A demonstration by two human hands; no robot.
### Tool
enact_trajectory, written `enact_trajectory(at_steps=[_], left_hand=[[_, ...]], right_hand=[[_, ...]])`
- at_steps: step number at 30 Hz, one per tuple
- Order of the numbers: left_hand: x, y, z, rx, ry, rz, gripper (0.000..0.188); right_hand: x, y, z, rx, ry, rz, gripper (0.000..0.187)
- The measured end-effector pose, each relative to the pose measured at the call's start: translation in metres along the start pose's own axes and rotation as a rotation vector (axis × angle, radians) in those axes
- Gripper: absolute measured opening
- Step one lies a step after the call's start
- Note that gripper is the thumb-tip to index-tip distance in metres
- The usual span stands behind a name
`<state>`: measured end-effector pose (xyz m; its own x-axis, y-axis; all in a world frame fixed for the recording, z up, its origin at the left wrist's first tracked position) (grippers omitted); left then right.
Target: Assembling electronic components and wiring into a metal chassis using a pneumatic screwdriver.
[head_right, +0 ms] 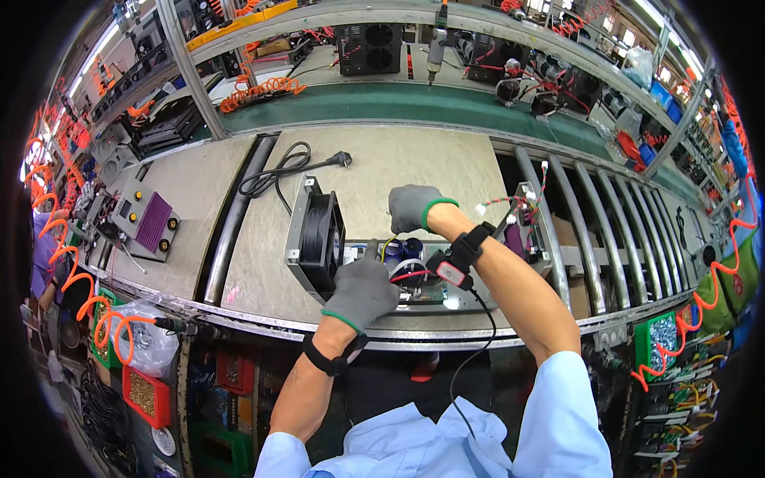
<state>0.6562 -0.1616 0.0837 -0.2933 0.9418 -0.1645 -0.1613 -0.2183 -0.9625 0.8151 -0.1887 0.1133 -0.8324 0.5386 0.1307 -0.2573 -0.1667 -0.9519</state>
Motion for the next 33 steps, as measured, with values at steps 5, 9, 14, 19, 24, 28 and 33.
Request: enact_trajectory(at_steps=[5,9,14,19,24,28,33], left_hand=[[-0.006,0.016,-0.007,0.222,-0.053,-0.174,0.051],[-0.011,0.033,0.002,0.222,-0.098,-0.203,0.041],[-0.003,0.043,0.007,0.155,-0.085,-0.147,0.041],[0.004,0.050,0.009,0.005,-0.043,-0.070,0.041],[0.008,0.047,0.006,0.126,0.007,-0.026,0.043],[0.003,0.035,0.000,0.207,0.060,-0.098,0.042],[0.002,0.032,-0.005,0.129,0.082,-0.092,0.032]], right_hand=[[-0.001,0.003,-0.012,-0.096,0.062,-0.064,0.026],[0.013,0.019,-0.037,-0.116,0.058,0.015,0.024],[0.009,0.043,-0.065,-0.017,0.065,-0.049,0.025],[-0.018,0.062,-0.068,0.005,0.148,-0.054,0.031],[-0.037,0.076,-0.063,0.078,0.209,-0.400,0.027],[-0.044,0.077,-0.059,0.082,0.240,-0.528,0.031],[-0.051,0.080,-0.046,0.014,0.141,-0.452,0.027]])
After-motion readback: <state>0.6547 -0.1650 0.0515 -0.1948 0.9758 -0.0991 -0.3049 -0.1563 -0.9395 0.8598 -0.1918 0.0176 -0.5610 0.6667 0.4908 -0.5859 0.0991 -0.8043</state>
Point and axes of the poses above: each hand's wrist, its own z-axis away from the middle knuckle, its own y-axis out of the palm, x = y × z, the point moved 4 cm from there along -z, towards the middle knuckle, and after that the axes turned 2 degrees about -y, right-handed, at the moved point
